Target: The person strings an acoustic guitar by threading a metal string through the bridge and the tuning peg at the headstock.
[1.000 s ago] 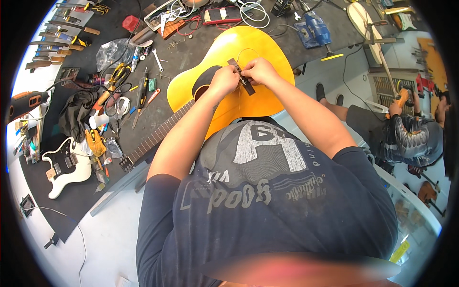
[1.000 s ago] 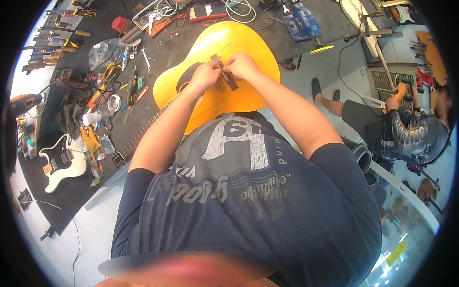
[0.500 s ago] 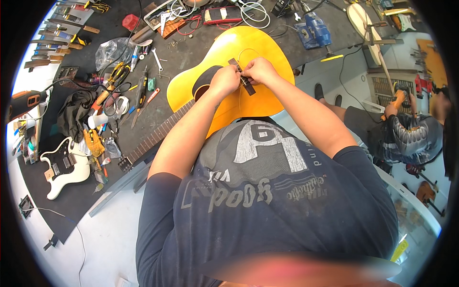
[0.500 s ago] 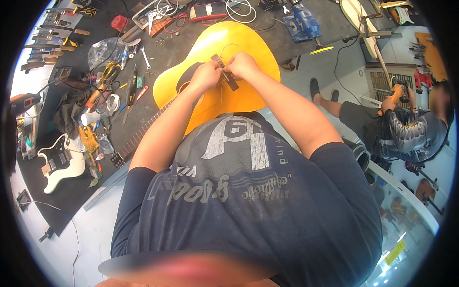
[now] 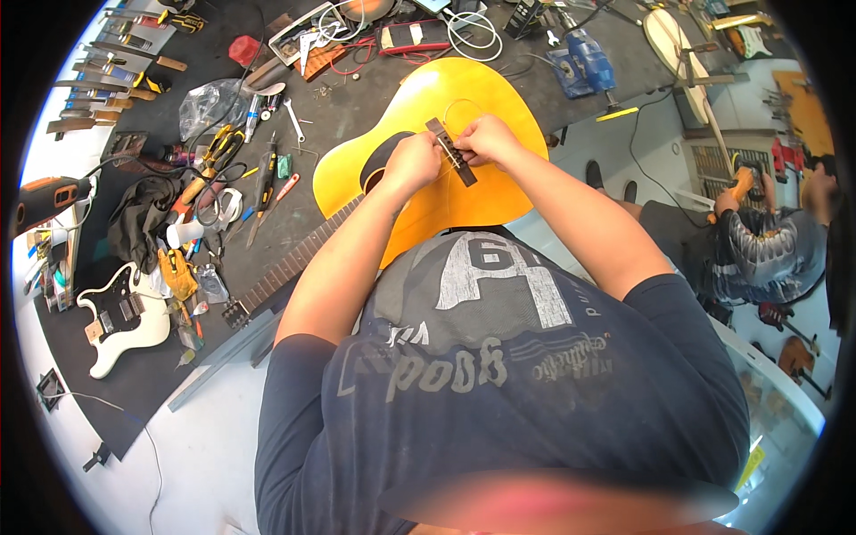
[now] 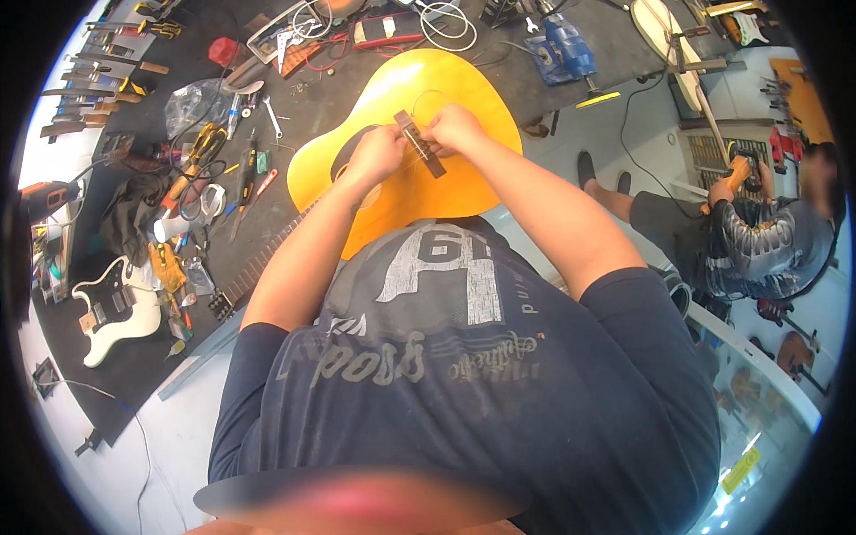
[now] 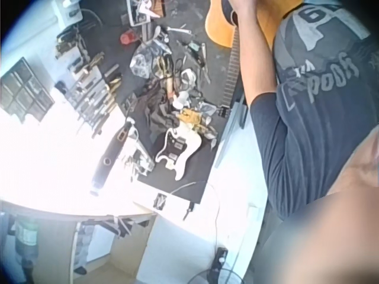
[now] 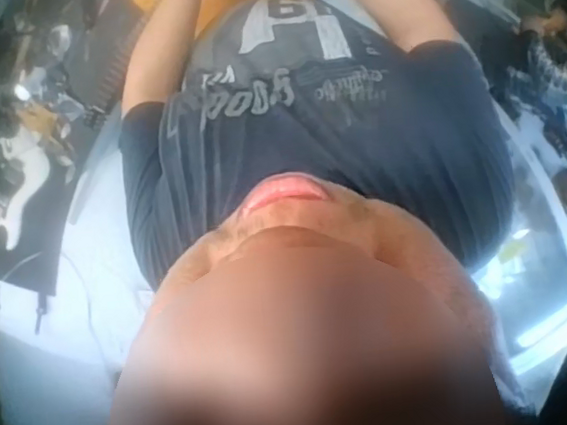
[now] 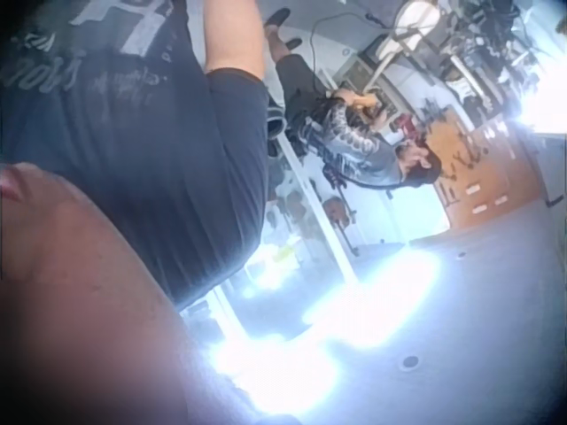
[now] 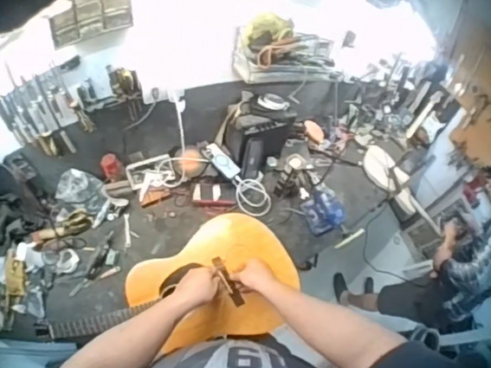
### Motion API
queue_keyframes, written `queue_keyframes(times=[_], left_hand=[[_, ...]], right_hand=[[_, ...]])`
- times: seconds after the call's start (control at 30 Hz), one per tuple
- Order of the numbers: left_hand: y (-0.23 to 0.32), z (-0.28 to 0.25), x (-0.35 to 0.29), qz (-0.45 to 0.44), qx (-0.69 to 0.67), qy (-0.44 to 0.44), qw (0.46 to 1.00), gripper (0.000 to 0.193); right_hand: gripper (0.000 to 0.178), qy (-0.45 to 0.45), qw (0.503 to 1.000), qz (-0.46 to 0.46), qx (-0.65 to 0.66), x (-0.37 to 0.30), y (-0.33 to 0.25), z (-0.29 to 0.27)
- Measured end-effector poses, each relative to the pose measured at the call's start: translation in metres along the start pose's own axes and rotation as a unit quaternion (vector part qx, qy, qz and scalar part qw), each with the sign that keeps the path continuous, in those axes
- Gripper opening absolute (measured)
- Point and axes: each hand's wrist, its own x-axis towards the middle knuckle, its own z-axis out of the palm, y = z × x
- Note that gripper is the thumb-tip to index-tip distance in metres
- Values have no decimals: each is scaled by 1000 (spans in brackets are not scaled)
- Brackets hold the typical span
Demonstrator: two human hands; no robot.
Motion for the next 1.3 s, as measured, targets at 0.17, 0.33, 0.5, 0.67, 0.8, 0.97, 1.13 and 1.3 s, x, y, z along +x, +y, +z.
queue_keyframes(times=[0.17, 0.33, 0.5, 0.67, 0.8, 0.97, 1.13, 1.3], left_hand=[[3, -6, -1, -21, -8, -47, 999, 27], [13, -12, -7, -28, -19, -58, 998, 26], [21, -33, -19, -10, -4, -52, 999, 24], [3, -39, -32, -21, -1, -34, 999, 23], [-5, -54, -42, -65, -52, -38, 996, 22], [-8, -61, -45, -55, -56, -137, 987, 27], [19, -37, -21, -63, -11, -137, 988, 37], [26, 1, -1, -22, 147, -116, 982, 39]], right_hand=[[20, -19, 1000, 11, -1, 4, -2, 1], [24, 34, 987, 21, -153, 2, -17, 8], [27, 62, 979, 55, -184, 0, -27, 13], [27, 71, 986, 63, -134, -6, -26, 12], [20, -14, 997, 51, -55, 10, -11, 1], [20, -47, 997, 32, 43, 0, -1, 1], [17, -24, 999, -7, 40, -4, 3, 1], [17, -41, 998, -6, 47, -1, 0, 0]])
